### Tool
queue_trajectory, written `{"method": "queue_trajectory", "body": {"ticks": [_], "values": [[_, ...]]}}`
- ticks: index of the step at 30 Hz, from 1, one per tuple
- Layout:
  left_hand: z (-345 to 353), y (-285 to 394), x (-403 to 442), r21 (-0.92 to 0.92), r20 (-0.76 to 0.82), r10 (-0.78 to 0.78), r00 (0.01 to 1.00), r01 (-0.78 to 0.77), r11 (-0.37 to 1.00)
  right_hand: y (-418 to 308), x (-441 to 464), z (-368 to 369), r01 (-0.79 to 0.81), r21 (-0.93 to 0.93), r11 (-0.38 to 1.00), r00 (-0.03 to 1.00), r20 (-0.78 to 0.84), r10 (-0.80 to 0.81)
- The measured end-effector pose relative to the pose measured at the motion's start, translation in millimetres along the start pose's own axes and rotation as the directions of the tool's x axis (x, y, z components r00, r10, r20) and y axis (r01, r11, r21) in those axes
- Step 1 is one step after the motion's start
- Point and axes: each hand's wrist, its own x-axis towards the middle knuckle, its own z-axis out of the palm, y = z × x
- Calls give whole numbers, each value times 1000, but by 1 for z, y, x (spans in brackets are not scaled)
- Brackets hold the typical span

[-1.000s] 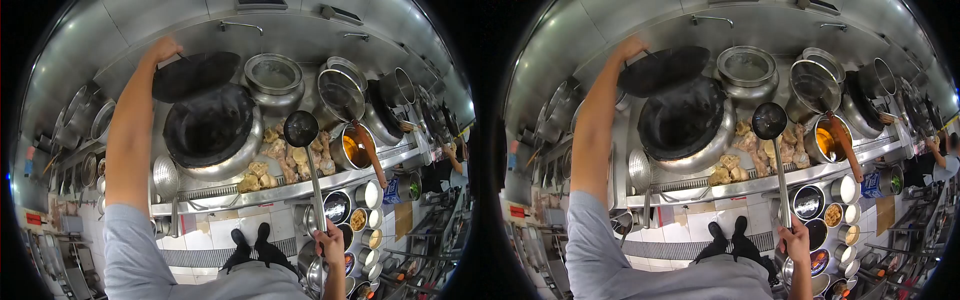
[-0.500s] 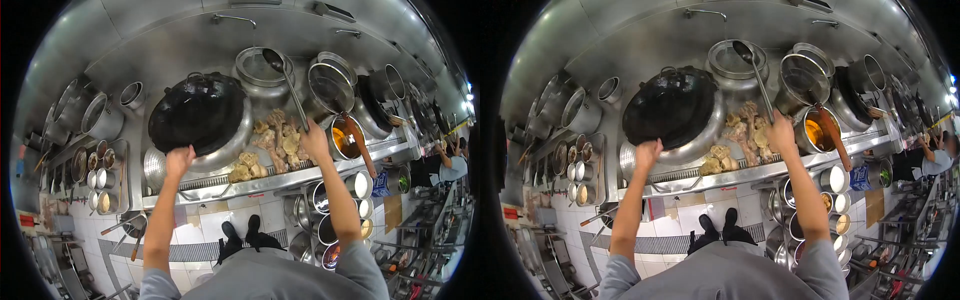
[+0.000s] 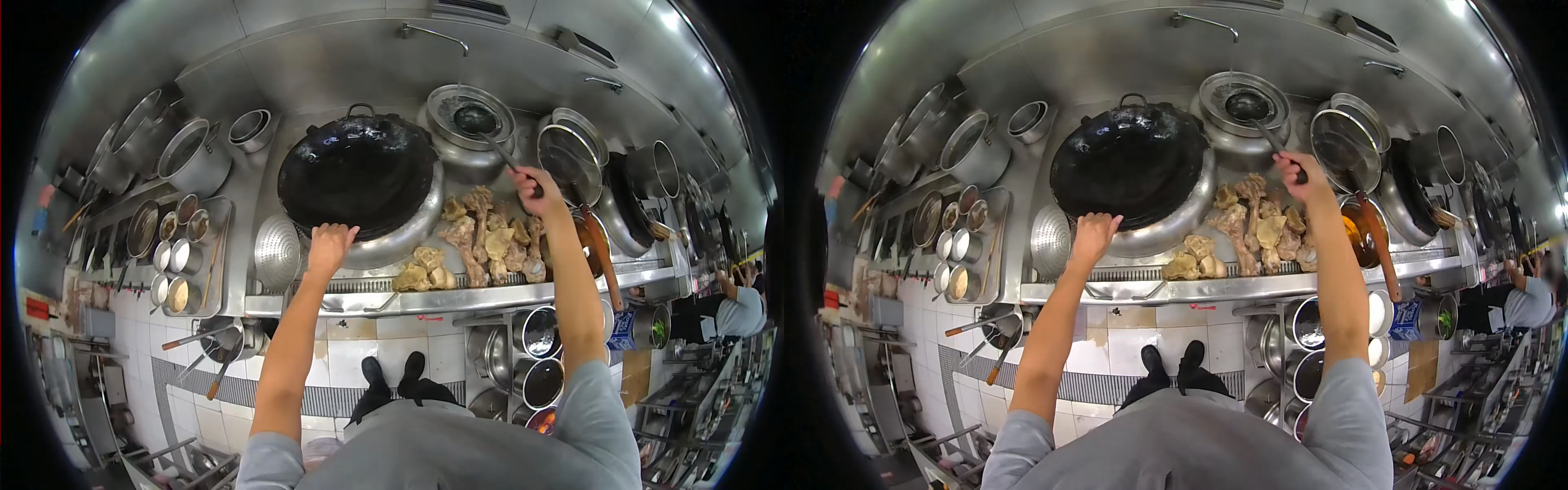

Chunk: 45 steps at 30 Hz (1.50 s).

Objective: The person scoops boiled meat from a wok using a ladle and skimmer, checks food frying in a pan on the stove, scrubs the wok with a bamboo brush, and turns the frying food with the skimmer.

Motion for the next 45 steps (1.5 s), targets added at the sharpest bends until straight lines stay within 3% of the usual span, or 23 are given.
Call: {"method": "queue_trajectory", "body": {"ticks": [2,5,7,8,16,19,25,29,33,37,42,45], "values": [[-3,1,2,2,3,-19,1000,19,1000,9,-28,-7,14,62,998,996,91,-20],[-9,13,-5,-35,59,-58,997,60,998,18,-76,-12,-34,128,991,998,49,28],[-6,16,-9,-14,-61,-90,994,89,996,27,-106,-20,-63,168,984,998,26,59],[-4,15,-11,-41,20,-107,994,108,993,33,-124,-19,-64,128,990,998,-17,67],[7,10,-10,-96,39,-83,996,87,992,100,-201,-26,-88,-179,980,959,-281,34],[15,10,-11,-101,64,-99,993,105,989,123,-219,-20,-102,-186,977,952,-303,42],[8,11,-22,-124,57,-142,988,148,981,146,-239,8,-139,-116,984,977,-177,117],[-18,32,-46,-143,-53,-191,980,182,973,152,-234,42,-152,-154,976,982,-139,131],[-39,42,-81,-209,-3,-251,968,245,947,157,-205,81,-148,-318,936,987,-110,119],[-60,43,-133,-311,4,-304,953,290,905,176,-157,120,-137,-591,795,990,-96,99],[-90,55,-213,-394,59,-452,890,437,809,209,-82,128,-1,-724,690,1000,17,18],[-106,66,-260,-422,115,-532,839,526,739,210,-62,124,118,-773,623,992,63,-109]]}}
